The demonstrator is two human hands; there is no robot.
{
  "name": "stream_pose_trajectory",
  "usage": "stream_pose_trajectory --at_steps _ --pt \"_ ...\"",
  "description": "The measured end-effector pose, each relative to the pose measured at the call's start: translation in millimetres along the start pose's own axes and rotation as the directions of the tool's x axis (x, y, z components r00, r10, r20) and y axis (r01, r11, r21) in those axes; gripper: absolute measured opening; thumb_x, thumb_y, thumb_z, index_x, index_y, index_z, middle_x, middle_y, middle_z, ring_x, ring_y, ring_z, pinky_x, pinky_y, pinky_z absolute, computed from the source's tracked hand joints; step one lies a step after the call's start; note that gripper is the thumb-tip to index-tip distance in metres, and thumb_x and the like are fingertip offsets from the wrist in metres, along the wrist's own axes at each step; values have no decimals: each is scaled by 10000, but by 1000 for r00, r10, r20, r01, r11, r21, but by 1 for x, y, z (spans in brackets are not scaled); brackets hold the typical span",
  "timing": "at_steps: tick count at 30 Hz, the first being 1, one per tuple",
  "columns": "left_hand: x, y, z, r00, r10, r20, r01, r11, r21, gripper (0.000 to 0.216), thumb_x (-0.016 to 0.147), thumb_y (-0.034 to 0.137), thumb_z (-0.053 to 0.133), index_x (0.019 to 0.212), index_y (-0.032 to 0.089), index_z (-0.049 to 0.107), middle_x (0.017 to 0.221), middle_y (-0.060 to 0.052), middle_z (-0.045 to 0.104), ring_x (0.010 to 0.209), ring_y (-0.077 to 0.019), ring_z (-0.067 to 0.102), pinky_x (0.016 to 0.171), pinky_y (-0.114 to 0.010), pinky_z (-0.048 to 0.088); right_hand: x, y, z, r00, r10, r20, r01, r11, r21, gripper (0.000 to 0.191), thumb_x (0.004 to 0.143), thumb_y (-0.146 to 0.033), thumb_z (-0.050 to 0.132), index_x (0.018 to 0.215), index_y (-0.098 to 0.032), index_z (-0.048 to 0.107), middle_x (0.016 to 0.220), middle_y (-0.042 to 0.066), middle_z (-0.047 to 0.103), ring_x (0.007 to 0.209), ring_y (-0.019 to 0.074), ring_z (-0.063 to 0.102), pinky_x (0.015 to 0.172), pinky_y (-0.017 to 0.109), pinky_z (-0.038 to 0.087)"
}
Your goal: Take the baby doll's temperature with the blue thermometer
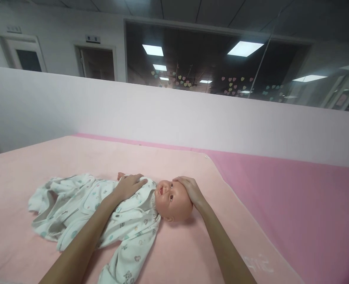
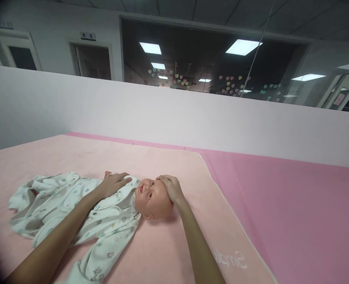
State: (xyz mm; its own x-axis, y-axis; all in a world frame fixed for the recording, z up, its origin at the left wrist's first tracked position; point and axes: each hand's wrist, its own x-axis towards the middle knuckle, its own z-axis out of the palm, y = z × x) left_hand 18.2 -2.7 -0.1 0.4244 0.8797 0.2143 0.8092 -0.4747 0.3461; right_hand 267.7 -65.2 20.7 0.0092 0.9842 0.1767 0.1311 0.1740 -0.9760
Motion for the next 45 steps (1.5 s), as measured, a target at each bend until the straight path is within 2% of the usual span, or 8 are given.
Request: stream_pose_trajectory --at_steps 5,16,26,31,38,45 --pt "1 0 -1 1000 -18 2 18 1000 2 445 848 525 284 954 212 582 909 -75 677 934 -284 583 862 -414 310 -1 -2 1 1000 -7 -5 7 1000 -1 267 686 -408 570 705 -169 688 822 39 677 836 199 577 766 276 411" --pt "0 -1 0 1000 -11 -29 11 1000 -7 481 849 541 282 988 194 585 944 -95 675 962 -286 578 872 -411 312 0 -3 2 999 -35 -23 36 999 10 294 664 -445 586 681 -170 690 802 41 684 837 211 580 777 297 409" --pt "-3 0 -4 1000 5 -4 -5 999 -48 446 856 505 288 1011 203 577 981 -72 674 969 -281 574 897 -417 293 0 -1 3 999 -38 -28 39 999 24 260 671 -403 579 680 -166 687 788 41 676 823 206 573 765 298 413" --pt "-5 -6 -7 1000 -23 16 25 996 -90 469 839 546 294 996 221 593 1005 -52 671 977 -279 566 935 -426 268 -1 -2 4 999 -43 -20 43 999 29 250 670 -392 571 658 -168 682 776 34 676 819 201 573 763 288 410" --pt "-3 -14 -11 992 -83 92 99 979 -177 512 781 630 321 894 219 605 960 -41 667 983 -286 550 926 -400 312 -1 -1 5 998 -54 -31 56 997 52 249 664 -390 567 640 -168 679 747 22 677 780 183 574 734 273 413" --pt "-5 -12 -14 990 -114 83 128 974 -188 552 754 646 333 923 204 617 1037 -68 660 1044 -308 526 919 -390 334 0 5 6 996 -75 -50 79 993 87 251 657 -389 569 658 -167 687 766 22 683 802 183 578 760 279 411"
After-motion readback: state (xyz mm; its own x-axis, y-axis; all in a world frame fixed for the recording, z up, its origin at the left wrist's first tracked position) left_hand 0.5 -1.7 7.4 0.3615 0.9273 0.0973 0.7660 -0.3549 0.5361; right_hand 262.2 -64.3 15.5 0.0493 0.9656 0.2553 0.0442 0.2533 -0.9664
